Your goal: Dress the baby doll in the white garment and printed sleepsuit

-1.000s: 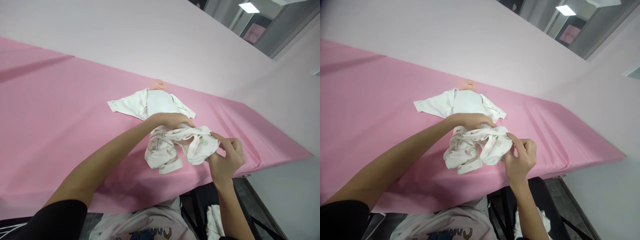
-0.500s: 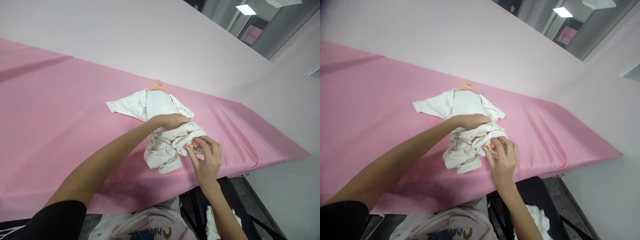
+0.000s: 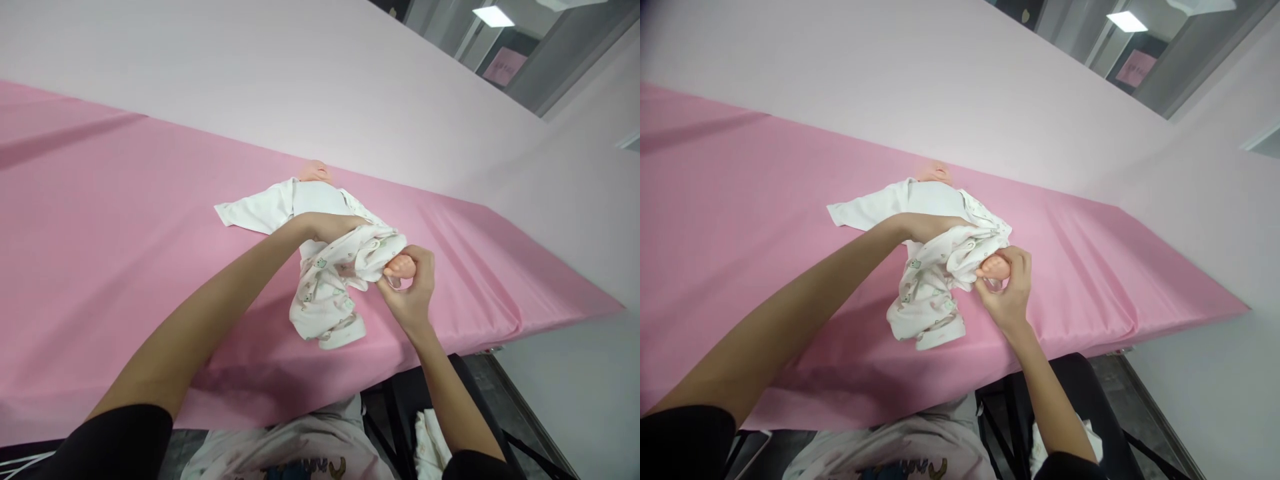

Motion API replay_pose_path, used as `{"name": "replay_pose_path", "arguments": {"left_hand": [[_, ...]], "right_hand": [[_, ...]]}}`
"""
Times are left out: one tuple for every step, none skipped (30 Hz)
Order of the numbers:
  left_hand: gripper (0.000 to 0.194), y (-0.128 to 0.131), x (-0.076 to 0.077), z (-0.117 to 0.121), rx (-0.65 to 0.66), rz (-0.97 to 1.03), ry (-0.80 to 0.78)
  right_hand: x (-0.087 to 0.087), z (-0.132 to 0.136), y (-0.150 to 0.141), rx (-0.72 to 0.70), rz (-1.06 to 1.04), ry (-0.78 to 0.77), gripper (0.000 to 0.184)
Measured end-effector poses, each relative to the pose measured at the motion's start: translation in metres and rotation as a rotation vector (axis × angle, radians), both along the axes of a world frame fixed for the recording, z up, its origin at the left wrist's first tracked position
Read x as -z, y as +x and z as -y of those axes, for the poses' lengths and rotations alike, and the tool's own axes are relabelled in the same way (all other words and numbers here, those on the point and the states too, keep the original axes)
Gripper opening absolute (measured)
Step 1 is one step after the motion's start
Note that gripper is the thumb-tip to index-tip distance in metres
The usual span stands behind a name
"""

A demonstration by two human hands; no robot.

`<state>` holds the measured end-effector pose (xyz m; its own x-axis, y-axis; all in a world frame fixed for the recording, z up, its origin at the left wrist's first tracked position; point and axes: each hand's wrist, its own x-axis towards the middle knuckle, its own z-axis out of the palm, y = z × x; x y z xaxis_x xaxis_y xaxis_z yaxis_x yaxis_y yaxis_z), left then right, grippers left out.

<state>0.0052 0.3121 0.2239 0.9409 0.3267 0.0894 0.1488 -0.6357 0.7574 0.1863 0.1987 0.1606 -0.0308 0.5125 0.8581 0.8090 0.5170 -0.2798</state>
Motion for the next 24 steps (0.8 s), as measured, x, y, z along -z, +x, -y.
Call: {"name": "replay_pose_path", "arguments": {"left_hand": [[0.045,-0.005,-0.005,0.001,-0.013,-0.021,-0.036],[0.046,-0.01,-0.01,0.002,-0.033,-0.04,-0.075],[0.046,-0.015,-0.015,0.004,-0.052,-0.069,-0.112],[0.046,-0.018,-0.019,0.007,-0.069,-0.115,-0.138],[0.045,-0.021,-0.022,0.009,-0.081,-0.177,-0.143],[0.044,-0.021,-0.024,0.011,-0.088,-0.253,-0.121],[0.041,-0.021,-0.024,0.012,-0.094,-0.328,-0.073],[0.038,-0.02,-0.023,0.012,-0.104,-0.39,-0.01],[0.035,-0.018,-0.021,0.011,-0.124,-0.425,0.056],[0.034,-0.017,-0.018,0.008,-0.159,-0.431,0.111],[0.034,-0.016,-0.014,0.004,-0.206,-0.408,0.147],[0.034,-0.017,-0.01,-0.001,-0.266,-0.363,0.161],[0.035,-0.019,-0.006,-0.007,-0.333,-0.298,0.155],[0.037,-0.022,-0.002,-0.013,-0.405,-0.221,0.137],[0.041,-0.026,0.002,-0.02,-0.478,-0.131,0.108],[0.047,-0.03,0.006,-0.025,-0.538,-0.035,0.067],[0.053,-0.033,0.01,-0.031,-0.577,0.062,0.012],[0.059,-0.035,0.013,-0.035,-0.594,0.154,-0.054],[0.062,-0.036,0.016,-0.039,-0.594,0.23,-0.125],[0.062,-0.036,0.018,-0.041,-0.584,0.284,-0.191],[0.06,-0.034,0.02,-0.043,-0.568,0.311,-0.244],[0.058,-0.032,0.02,-0.043,-0.55,0.314,-0.276],[0.055,-0.03,0.021,-0.043,-0.533,0.295,-0.286],[0.053,-0.028,0.02,-0.042,-0.512,0.256,-0.279]], "right_hand": [[-0.002,0.003,0.002,0.021,0.039,0.007,0.032],[-0.002,0.006,0.005,0.046,0.068,0.008,0.03],[0.0,0.009,0.008,0.074,0.097,0.006,0.028],[0.003,0.013,0.011,0.106,0.133,0.0,0.026],[0.006,0.016,0.014,0.14,0.178,-0.007,0.024],[0.011,0.019,0.017,0.178,0.229,-0.015,0.022],[0.015,0.022,0.018,0.217,0.277,-0.021,0.021],[0.019,0.024,0.019,0.253,0.318,-0.027,0.02],[0.022,0.026,0.019,0.282,0.345,-0.034,0.02],[0.025,0.028,0.019,0.302,0.356,-0.048,0.021],[0.028,0.03,0.017,0.311,0.354,-0.07,0.022],[0.03,0.032,0.016,0.309,0.339,-0.105,0.024],[0.032,0.033,0.015,0.297,0.313,-0.156,0.027],[0.032,0.036,0.014,0.273,0.282,-0.228,0.031],[0.03,0.039,0.014,0.231,0.251,-0.322,0.035],[0.025,0.042,0.016,0.168,0.227,-0.443,0.041],[0.019,0.046,0.018,0.086,0.213,-0.578,0.047],[0.009,0.05,0.021,-0.005,0.209,-0.71,0.051],[-0.002,0.053,0.024,-0.091,0.209,-0.827,0.051],[-0.015,0.055,0.027,-0.155,0.206,-0.911,0.05],[-0.028,0.054,0.029,-0.181,0.195,-0.949,0.046],[-0.041,0.05,0.029,-0.174,0.173,-0.944,0.041],[-0.052,0.042,0.027,-0.146,0.139,-0.901,0.037],[-0.06,0.029,0.023,-0.11,0.096,-0.831,0.033]]}}
